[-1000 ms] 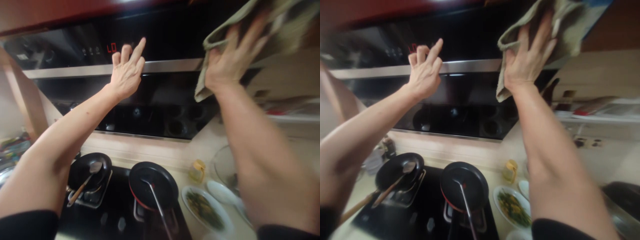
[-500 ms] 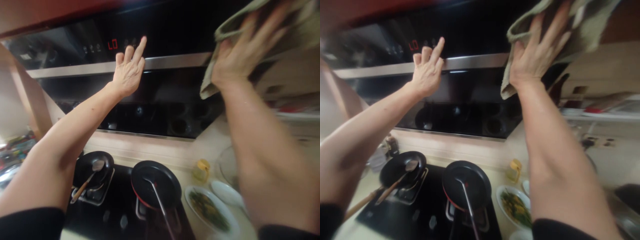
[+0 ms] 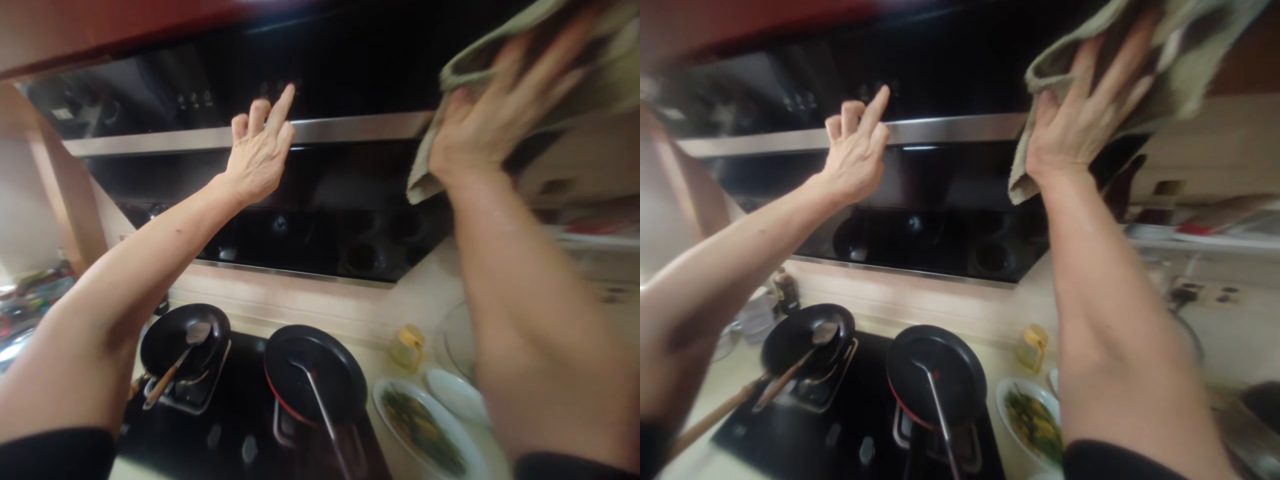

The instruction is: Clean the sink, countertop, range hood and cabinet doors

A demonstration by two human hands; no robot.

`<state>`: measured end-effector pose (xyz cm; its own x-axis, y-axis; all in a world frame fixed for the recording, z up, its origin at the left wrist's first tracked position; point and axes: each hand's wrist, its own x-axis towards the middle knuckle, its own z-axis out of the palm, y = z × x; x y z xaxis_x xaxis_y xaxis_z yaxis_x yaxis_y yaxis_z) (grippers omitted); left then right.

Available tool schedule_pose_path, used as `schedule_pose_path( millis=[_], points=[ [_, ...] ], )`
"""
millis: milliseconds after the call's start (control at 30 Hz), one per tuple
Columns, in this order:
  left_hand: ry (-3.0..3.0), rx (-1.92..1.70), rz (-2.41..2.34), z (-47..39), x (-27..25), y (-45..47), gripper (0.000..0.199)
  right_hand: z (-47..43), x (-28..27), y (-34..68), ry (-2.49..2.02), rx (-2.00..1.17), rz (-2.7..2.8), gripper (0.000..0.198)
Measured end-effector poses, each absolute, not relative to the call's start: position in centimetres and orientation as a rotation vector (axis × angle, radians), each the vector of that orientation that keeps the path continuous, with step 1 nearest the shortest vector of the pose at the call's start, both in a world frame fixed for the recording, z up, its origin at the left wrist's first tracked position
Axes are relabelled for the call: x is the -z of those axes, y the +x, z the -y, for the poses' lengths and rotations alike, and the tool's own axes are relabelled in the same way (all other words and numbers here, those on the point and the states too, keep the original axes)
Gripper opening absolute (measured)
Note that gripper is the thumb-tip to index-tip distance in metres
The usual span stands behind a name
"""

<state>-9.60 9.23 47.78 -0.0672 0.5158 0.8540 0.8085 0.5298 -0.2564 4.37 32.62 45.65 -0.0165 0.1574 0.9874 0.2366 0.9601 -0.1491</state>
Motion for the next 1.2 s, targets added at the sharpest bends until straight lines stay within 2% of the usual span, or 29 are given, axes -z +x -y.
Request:
schedule_pose_path(
  millis=[133,267,400,600,667,833,967,1067,1200],
  points=[
    [-1.153,0.278,1.59,-8.4,-44.1,-7.2,0.04,-30.1,-44.6,3.8,-0.2,0.169,1.633,0.057],
    [-1.281,0.179,1.413,-4.6,-36.2,-2.9,0.032,-32.2,-46.6,4.0,-0.232,0.185,1.617,0.055],
    [-1.499,0.111,1.343,-0.1,-28.6,1.4,0.025,-32.9,-48.4,2.5,-0.401,0.133,1.597,0.062],
    [-1.41,0.362,1.479,3.3,-22.5,2.3,0.031,-29.9,-49.1,-0.2,-0.097,0.307,1.921,0.057],
    [-1.352,0.381,1.589,4.7,-20.9,1.4,0.042,-30.5,-49.9,0.9,-0.141,0.274,1.875,0.06],
    [-1.171,0.518,1.727,8.4,-16.4,-1.3,0.093,-35.4,-51.7,5.7,-0.425,0.209,1.628,0.072],
    [-1.014,0.625,1.798,11.0,-13.4,-2.7,0.107,-39.3,-50.1,5.2,-0.582,0.1,1.436,0.07],
    [-0.979,0.469,1.833,13.8,-11.5,-3.4,0.096,-40.3,-47.1,2.4,-0.6,-0.014,1.448,0.07],
    [-0.904,0.399,1.881,17.5,-8.2,-3.1,0.057,-39.1,-43.4,-1.0,-0.503,-0.098,1.488,0.07]
  ],
)
